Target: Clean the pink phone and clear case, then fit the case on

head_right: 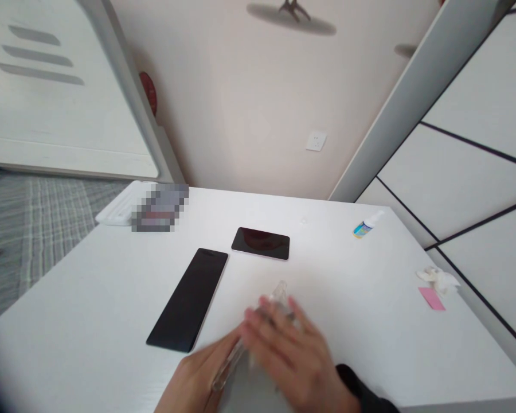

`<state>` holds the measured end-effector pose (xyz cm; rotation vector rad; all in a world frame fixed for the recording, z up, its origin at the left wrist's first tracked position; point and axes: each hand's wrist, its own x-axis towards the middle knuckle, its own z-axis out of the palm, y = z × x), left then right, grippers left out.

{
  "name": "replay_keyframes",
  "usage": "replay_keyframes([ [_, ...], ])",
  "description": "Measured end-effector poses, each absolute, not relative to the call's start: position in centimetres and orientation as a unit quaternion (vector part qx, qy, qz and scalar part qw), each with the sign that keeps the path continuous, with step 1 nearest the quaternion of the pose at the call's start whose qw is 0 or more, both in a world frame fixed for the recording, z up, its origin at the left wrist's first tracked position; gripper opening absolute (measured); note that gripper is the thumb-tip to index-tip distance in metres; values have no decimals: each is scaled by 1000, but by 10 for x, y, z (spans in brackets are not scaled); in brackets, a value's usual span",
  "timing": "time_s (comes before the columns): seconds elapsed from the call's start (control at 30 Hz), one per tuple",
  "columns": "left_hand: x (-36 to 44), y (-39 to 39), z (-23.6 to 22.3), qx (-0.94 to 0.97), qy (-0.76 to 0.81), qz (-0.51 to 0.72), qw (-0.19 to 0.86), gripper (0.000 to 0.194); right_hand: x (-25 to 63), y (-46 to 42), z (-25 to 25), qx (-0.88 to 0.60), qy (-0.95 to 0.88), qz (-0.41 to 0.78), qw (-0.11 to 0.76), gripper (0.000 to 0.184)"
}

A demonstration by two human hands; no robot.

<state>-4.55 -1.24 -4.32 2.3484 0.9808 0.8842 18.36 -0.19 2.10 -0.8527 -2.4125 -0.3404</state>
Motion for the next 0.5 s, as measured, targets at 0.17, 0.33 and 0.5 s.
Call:
replay_keyframes([
  [0.17,-46,-13,-38,854,353,316,217,76,185,-6,20,-375,-879,-123,268,46],
  [0.33,-46,-14,-41,848,350,332,222,73,182,-5,20,-253,-919,-120,277,39],
  [0.5,-47,-13,-51,831,362,323,272,72,174,-4,17,-369,-875,-70,306,46],
])
